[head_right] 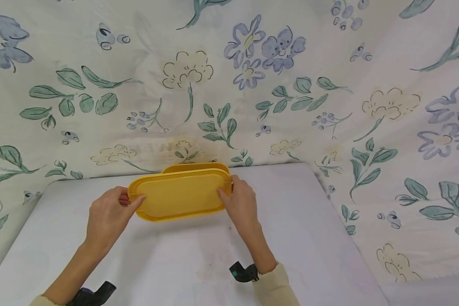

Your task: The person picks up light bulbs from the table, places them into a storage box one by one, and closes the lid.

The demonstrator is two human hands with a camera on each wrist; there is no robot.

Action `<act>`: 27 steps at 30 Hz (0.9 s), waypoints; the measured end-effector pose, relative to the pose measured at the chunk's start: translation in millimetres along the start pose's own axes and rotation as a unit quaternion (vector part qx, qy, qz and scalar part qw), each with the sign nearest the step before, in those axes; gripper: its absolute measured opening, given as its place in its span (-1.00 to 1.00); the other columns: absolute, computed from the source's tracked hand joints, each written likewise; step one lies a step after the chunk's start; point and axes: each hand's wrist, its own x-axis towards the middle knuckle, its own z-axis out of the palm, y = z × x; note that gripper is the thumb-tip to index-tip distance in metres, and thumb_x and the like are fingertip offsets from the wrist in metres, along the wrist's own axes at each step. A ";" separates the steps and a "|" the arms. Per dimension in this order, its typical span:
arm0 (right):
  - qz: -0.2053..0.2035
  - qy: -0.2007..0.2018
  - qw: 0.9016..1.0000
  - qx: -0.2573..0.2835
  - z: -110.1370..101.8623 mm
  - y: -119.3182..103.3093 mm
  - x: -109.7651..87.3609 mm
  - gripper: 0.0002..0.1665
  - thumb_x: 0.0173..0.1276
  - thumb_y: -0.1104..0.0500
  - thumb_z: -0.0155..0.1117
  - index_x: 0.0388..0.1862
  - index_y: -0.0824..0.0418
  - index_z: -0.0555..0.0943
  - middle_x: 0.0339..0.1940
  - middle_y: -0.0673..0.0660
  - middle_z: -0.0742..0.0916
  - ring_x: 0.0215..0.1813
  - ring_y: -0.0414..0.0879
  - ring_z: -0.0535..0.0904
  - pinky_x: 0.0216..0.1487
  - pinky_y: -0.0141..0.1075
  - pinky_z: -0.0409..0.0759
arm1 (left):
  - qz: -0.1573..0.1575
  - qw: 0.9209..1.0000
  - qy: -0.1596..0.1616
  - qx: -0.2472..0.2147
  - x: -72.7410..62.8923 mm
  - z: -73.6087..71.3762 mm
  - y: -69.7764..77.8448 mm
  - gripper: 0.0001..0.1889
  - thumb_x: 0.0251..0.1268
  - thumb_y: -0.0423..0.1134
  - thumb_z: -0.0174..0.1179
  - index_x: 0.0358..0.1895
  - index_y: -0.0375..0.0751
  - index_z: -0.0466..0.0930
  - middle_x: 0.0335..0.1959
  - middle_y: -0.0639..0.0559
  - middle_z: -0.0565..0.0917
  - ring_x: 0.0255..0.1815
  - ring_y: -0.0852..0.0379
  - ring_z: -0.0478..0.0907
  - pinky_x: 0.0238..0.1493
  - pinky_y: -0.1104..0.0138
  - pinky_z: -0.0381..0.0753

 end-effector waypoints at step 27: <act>0.025 0.040 0.997 0.063 -0.6 -4.4 -2.4 -0.35 0.41 -0.21 0.28 0.05 0.39 0.64 -0.12 0.23 0.75 -0.12 0.08 0.70 -0.09 -0.16 0.71 | -0.075 0.995 0.003 -0.070 5.8 -2.6 12.6 -0.57 0.52 -0.10 0.12 -0.05 -0.53 0.69 -0.25 -0.36 0.72 -0.25 -0.24 0.69 -0.24 -0.03 0.70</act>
